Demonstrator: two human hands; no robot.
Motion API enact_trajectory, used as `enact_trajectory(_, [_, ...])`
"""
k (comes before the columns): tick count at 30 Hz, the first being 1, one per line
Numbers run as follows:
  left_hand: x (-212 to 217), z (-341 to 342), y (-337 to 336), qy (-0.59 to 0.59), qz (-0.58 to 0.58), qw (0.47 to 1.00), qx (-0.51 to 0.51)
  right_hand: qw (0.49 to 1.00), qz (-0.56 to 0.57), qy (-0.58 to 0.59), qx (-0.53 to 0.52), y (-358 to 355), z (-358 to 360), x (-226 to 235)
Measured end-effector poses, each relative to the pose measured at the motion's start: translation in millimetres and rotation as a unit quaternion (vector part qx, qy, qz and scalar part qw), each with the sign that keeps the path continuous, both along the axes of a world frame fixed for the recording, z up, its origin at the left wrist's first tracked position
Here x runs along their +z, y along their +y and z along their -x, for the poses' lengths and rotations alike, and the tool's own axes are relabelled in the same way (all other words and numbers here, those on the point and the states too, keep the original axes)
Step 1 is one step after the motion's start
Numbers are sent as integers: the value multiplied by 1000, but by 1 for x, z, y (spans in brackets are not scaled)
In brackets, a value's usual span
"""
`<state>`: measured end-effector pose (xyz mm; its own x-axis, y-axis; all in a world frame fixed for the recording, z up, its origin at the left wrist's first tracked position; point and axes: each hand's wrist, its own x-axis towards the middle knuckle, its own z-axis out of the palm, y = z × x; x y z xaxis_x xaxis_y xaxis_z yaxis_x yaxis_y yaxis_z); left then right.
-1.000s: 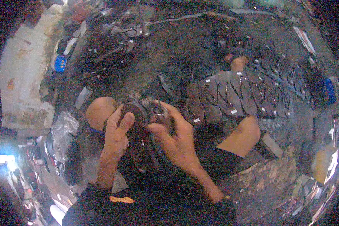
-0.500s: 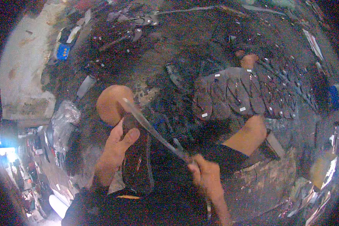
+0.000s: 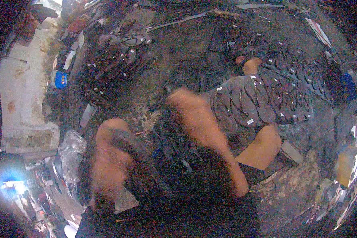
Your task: The person sits on the floor and uses a knife to trim excess material from the edges of brown flip-flops. They handle each sandal one at a time, scraping along the sole and strap edges, then place the finished sandals into a growing stack.
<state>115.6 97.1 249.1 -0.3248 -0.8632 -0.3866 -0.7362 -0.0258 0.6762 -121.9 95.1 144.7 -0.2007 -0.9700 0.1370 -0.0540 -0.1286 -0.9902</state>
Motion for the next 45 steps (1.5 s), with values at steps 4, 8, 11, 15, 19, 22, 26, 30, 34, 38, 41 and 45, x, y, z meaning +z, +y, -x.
enact_trajectory(4, [10, 25, -22, 263, 17, 944, 197, 931, -137, -233, -246, 55, 55, 26])
enact_trajectory(8, [-16, 61, -36, 556, -118, 769, 292, 947, -114, -54, -295, 114, 21, -12])
enact_trajectory(11, [-44, 66, -24, 607, -250, 698, 285, 971, 2, 107, -213, 154, -31, -33])
enact_trajectory(15, [-38, 72, -9, 626, -248, 687, 273, 976, -137, 112, -128, 218, -80, -38])
enact_trajectory(19, [-51, 71, 3, 614, -267, 696, 259, 961, -175, 157, -145, 244, -77, -53])
enact_trajectory(22, [-64, 47, 26, 564, -274, 739, 247, 951, -158, 201, -173, 212, -49, -40])
enact_trajectory(26, [-72, 31, 34, 560, -269, 743, 247, 953, -153, 240, -102, 188, -29, -21])
enact_trajectory(30, [-69, 30, 37, 561, -250, 749, 249, 955, -148, 235, -104, 176, -33, -8])
enact_trajectory(34, [-84, 19, 32, 533, -248, 777, 227, 941, -202, 268, -48, 167, -28, 13])
enact_trajectory(38, [-85, 12, 34, 505, -254, 793, 227, 929, -251, 270, 39, 156, -16, 30])
enact_trajectory(41, [-101, 5, 39, 470, -270, 810, 223, 928, -258, 263, 58, 147, -20, 28])
enact_trajectory(45, [-86, 7, 52, 488, -265, 808, 198, 980, -180, 33, 84, 113, -35, -7])
